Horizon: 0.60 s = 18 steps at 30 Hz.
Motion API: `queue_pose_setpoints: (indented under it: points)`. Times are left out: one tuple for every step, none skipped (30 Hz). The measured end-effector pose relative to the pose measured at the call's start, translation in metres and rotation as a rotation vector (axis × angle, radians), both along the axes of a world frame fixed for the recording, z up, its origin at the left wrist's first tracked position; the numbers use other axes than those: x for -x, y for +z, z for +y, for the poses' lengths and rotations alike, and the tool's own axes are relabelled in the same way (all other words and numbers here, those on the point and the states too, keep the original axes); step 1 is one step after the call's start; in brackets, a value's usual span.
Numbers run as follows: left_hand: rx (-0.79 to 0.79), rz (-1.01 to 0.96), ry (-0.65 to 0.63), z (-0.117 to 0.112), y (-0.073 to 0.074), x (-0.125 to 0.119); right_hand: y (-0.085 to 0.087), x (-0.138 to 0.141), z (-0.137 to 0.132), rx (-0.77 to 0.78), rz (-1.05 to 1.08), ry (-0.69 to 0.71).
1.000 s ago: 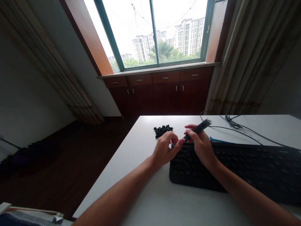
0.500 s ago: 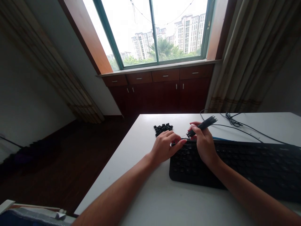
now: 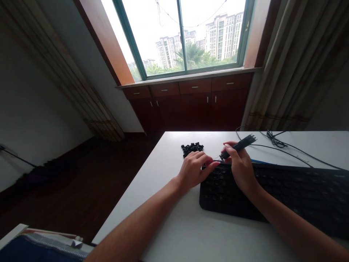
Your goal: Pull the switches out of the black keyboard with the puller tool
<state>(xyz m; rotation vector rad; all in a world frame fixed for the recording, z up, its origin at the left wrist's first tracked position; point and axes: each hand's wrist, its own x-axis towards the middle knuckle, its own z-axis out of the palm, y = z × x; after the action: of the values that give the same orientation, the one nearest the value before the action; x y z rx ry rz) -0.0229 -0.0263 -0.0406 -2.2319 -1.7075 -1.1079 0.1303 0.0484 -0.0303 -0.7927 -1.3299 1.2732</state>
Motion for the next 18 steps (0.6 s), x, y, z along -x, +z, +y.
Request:
queue_pose_setpoints:
  points:
    - [0.007, -0.009, 0.005, 0.000, 0.000, -0.001, 0.000, 0.000, 0.000, 0.000, 0.001, 0.000]
    - [0.013, -0.020, 0.008, 0.000, 0.001, -0.002, 0.000, 0.001, 0.000, 0.000, 0.001, -0.002]
    - [0.017, -0.033, 0.008, 0.000, 0.001, -0.002, 0.000, 0.001, 0.000, -0.002, 0.000, -0.003]
    - [0.019, -0.048, 0.005, 0.000, 0.001, -0.003, 0.000, 0.001, -0.001, -0.005, -0.001, -0.006]
    - [0.020, -0.065, 0.001, -0.001, 0.001, -0.003, 0.001, 0.001, -0.001, -0.008, -0.002, -0.009]
    - [0.021, -0.083, -0.005, -0.001, 0.001, -0.003, 0.001, 0.001, 0.000, -0.010, -0.004, -0.012]
    - [0.023, -0.098, -0.012, -0.001, 0.002, -0.004, 0.002, 0.001, 0.000, -0.013, -0.008, -0.016]
    - [0.026, -0.111, -0.019, -0.001, 0.002, -0.004, 0.003, 0.001, 0.000, -0.015, -0.012, -0.022]
    - [0.028, -0.118, -0.025, -0.001, 0.002, -0.004, 0.005, 0.000, 0.001, -0.019, -0.017, -0.028]
    - [0.030, -0.123, -0.030, -0.001, 0.001, -0.004, 0.006, -0.001, 0.002, -0.022, -0.023, -0.033]
    - [0.031, -0.124, -0.034, -0.001, 0.001, -0.004, 0.008, -0.002, 0.003, -0.026, -0.026, -0.039]
    - [0.032, -0.124, -0.039, -0.001, 0.001, -0.004, 0.009, -0.003, 0.005, -0.028, -0.027, -0.046]
    - [0.033, -0.124, -0.043, -0.001, 0.001, -0.004, 0.011, -0.005, 0.006, -0.028, -0.026, -0.052]
    - [0.033, -0.124, -0.045, -0.001, 0.001, -0.004, 0.013, -0.006, 0.008, -0.026, -0.024, -0.057]
    - [0.035, -0.123, -0.048, -0.001, 0.001, -0.004, 0.015, -0.007, 0.010, -0.022, -0.022, -0.058]
    - [0.038, -0.122, -0.049, -0.001, 0.001, -0.004, 0.017, -0.008, 0.013, -0.020, -0.022, -0.057]
    - [0.041, -0.120, -0.050, -0.001, 0.001, -0.004, 0.020, -0.009, 0.015, -0.020, -0.026, -0.052]
    - [0.046, -0.118, -0.052, -0.001, 0.001, -0.004, 0.022, -0.010, 0.018, -0.024, -0.036, -0.044]
